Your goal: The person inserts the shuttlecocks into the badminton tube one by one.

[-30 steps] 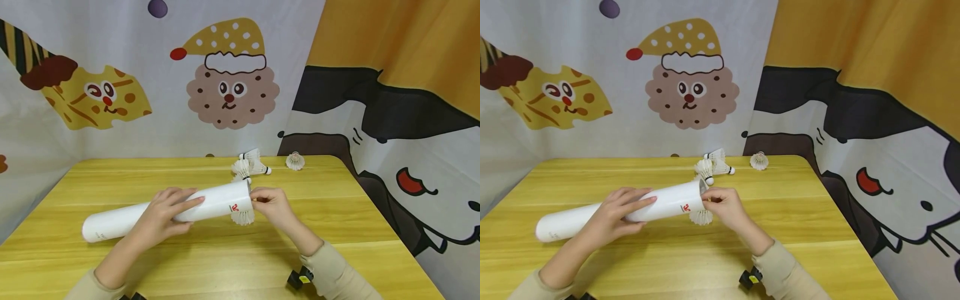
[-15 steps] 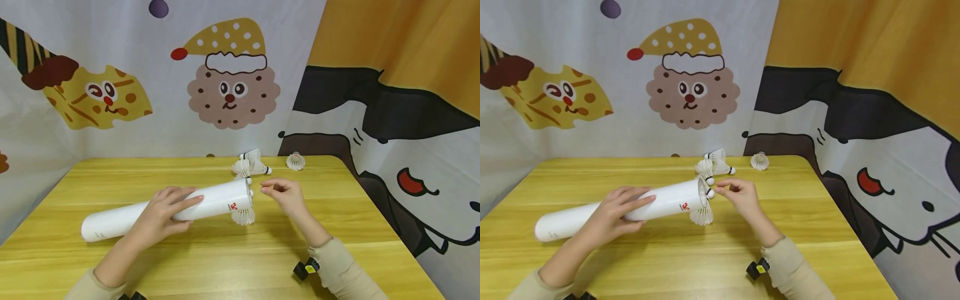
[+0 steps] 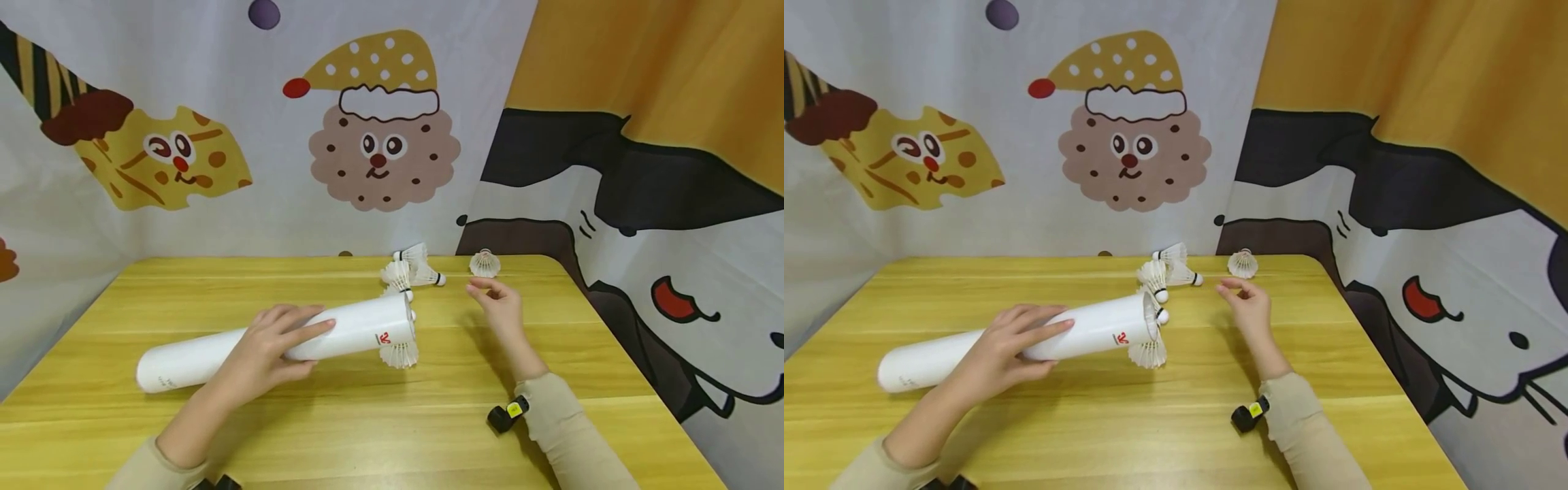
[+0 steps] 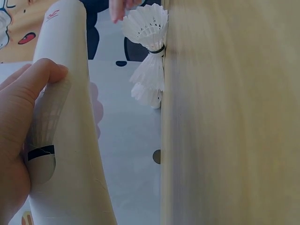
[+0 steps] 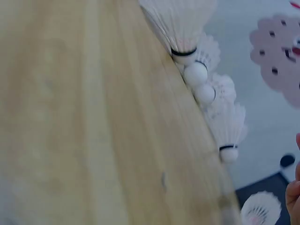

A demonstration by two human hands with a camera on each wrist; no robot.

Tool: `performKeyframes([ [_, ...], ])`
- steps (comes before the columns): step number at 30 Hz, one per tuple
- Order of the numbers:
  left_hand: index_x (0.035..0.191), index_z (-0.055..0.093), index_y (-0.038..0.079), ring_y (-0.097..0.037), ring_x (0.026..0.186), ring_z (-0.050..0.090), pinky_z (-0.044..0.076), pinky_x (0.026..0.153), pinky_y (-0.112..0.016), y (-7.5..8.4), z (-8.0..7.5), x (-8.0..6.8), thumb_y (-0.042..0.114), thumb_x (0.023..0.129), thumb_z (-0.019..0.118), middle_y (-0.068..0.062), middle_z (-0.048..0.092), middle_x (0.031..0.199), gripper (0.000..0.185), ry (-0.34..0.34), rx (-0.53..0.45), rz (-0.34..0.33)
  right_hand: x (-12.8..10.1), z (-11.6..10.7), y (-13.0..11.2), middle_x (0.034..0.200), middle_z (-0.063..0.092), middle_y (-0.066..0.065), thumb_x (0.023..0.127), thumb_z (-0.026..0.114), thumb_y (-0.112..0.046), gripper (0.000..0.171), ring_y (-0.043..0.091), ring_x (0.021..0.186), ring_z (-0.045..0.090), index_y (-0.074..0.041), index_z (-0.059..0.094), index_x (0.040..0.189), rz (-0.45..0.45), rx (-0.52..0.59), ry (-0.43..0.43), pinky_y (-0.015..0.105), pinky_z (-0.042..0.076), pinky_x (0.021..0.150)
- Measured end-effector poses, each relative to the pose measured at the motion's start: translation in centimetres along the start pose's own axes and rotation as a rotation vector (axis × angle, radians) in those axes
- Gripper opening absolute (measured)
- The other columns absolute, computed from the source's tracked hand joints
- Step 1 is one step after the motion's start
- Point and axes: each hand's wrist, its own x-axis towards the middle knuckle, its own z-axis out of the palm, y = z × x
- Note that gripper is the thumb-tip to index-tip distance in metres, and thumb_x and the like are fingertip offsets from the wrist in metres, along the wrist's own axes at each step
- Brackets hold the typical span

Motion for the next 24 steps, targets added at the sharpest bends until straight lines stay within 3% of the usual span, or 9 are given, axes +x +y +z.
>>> performKeyframes([
  [4,0.136,0.057,0.025,-0.025,0.112,0.051,0.039,0.083,-0.048,0.0,0.0,0.0,0.024,0.075,0.076,-0.004,0.054,0.134,0.064,0.0,0.002,0.001,1.3,-0.6,3.1,0.085,0.068,-0.014,0.081,0.077,-0.013,0.023,0.007,0.065,0.045,0.001,0.074,0.099,0.074,-0.02,0.079,0.019,0.034,0.055],
  [8,0.137,0.056,0.025,-0.025,0.111,0.051,0.04,0.083,-0.048,0.0,0.0,0.0,0.023,0.075,0.077,-0.004,0.054,0.134,0.065,-0.006,0.003,0.001,2.3,-1.2,5.4,0.083,0.067,-0.016,0.081,0.077,-0.016,0.025,0.008,0.074,0.048,0.001,0.074,0.1,0.137,0.0,0.163,0.019,0.036,0.061],
  [17,0.137,0.056,0.024,-0.026,0.111,0.051,0.041,0.083,-0.05,-0.1,0.1,0.0,0.022,0.074,0.077,-0.006,0.055,0.133,0.067,0.002,0.008,0.014,4.4,-1.8,7.6,0.074,0.062,-0.014,0.082,0.076,-0.013,0.023,0.005,0.07,0.052,0.004,0.073,0.098,0.155,0.012,0.308,0.014,0.039,0.054],
  [24,0.137,0.056,0.024,-0.026,0.111,0.051,0.039,0.086,-0.052,0.1,0.2,0.1,0.025,0.078,0.074,-0.004,0.055,0.133,0.061,-0.005,-0.01,0.015,5.6,-2.1,8.9,0.079,0.063,-0.007,0.083,0.075,-0.015,0.024,0.006,0.075,0.055,0.003,0.072,0.099,0.165,-0.024,0.324,0.015,0.041,0.059],
])
